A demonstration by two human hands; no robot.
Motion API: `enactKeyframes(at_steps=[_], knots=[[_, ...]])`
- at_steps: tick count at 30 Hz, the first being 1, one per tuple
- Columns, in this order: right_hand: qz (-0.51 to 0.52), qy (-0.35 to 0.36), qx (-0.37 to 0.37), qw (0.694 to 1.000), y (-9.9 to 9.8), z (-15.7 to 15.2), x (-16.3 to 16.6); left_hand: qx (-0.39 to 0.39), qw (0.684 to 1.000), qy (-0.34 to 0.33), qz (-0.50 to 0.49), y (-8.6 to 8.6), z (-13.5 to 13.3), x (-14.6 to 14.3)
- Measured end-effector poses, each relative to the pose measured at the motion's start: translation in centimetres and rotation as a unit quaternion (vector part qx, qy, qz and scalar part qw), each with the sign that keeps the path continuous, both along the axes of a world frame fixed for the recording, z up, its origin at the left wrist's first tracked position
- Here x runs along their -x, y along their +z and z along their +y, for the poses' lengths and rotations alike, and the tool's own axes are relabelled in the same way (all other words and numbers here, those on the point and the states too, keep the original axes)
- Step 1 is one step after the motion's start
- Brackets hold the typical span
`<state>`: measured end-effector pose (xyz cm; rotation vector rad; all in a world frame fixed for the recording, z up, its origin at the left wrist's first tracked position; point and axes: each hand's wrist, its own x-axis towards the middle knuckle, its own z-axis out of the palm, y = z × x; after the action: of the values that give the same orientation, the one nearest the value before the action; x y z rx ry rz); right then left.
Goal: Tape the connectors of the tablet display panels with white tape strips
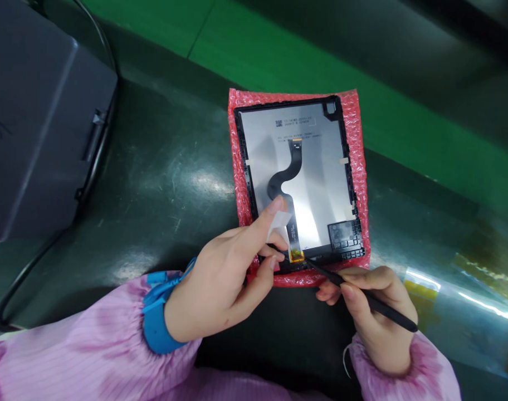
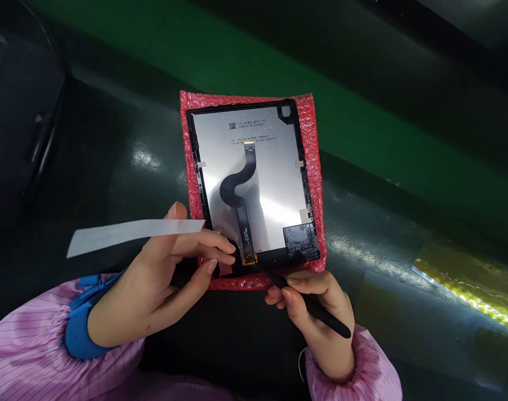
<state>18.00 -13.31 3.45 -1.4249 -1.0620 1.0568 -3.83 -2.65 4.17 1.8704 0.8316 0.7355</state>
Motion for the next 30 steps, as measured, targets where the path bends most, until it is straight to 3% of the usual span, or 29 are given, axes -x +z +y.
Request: enactKeyframes(at_steps=[5,30], knots=[[0.015,0.01,-0.026,0.999,-0.02,-0.14,0.03,0.004,1.0,0.002,-0.003,-0.04,-0.03,-0.06],[-0.042,0.012,-0.005,0.999,-0.19,-0.54,-0.21,0.02,1.0,-0.004,0.006,0.09,0.03,0.11]])
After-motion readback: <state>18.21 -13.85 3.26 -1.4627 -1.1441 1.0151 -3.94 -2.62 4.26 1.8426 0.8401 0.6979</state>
